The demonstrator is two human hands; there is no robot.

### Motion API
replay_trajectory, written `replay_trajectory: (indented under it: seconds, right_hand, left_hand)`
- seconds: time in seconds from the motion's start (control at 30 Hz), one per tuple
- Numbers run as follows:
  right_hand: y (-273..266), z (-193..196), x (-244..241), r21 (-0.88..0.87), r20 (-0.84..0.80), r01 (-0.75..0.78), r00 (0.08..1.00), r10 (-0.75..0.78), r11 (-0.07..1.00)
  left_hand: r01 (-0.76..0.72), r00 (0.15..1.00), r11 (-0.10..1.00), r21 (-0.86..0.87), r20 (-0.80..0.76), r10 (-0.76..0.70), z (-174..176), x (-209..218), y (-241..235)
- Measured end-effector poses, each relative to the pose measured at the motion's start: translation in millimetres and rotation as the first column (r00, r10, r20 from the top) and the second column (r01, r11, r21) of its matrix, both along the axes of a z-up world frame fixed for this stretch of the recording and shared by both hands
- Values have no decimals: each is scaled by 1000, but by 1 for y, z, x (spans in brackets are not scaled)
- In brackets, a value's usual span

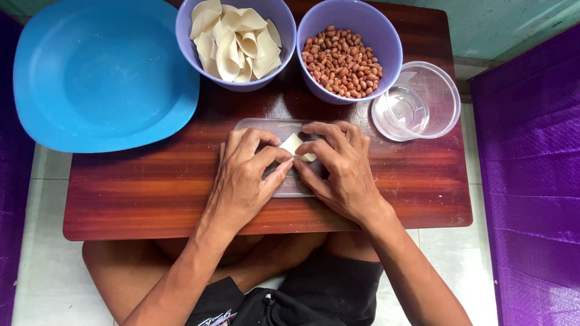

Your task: The person sits on the floor and wraps peanuts in thin, square sheets. They place a peanut on a sheet, fold it into a triangular shape, and then roll it into a cylindrical form. The finished rolls are placed on a blue plate.

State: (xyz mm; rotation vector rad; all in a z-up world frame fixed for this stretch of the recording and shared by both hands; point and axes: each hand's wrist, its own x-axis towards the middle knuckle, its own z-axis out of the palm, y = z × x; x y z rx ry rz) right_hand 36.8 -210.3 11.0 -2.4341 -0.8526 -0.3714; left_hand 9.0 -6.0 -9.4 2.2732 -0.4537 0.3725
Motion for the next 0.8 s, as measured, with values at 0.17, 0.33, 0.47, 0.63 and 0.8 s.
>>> replay_trajectory:
  seconds: [0.17,0.33,0.47,0.63,0.8]
  right_hand:
    - [0,1,-1,-67,76,14,997,-9,998]
    - [0,6,-1,-82,98,15,995,-7,997]
    - [-1,5,3,-90,93,1,996,7,996]
    - [0,3,3,-48,152,-8,988,15,999]
    - [2,2,3,-48,171,4,985,4,999]
  left_hand:
    - [-8,1000,1000,11,-4,8,1,-1,-1]
    - [-24,1000,999,48,3,24,3,-2,-2]
    - [-43,999,998,46,8,43,3,0,-3]
    - [-68,998,996,52,15,67,4,1,-4]
    - [-77,997,996,50,23,75,2,1,-5]
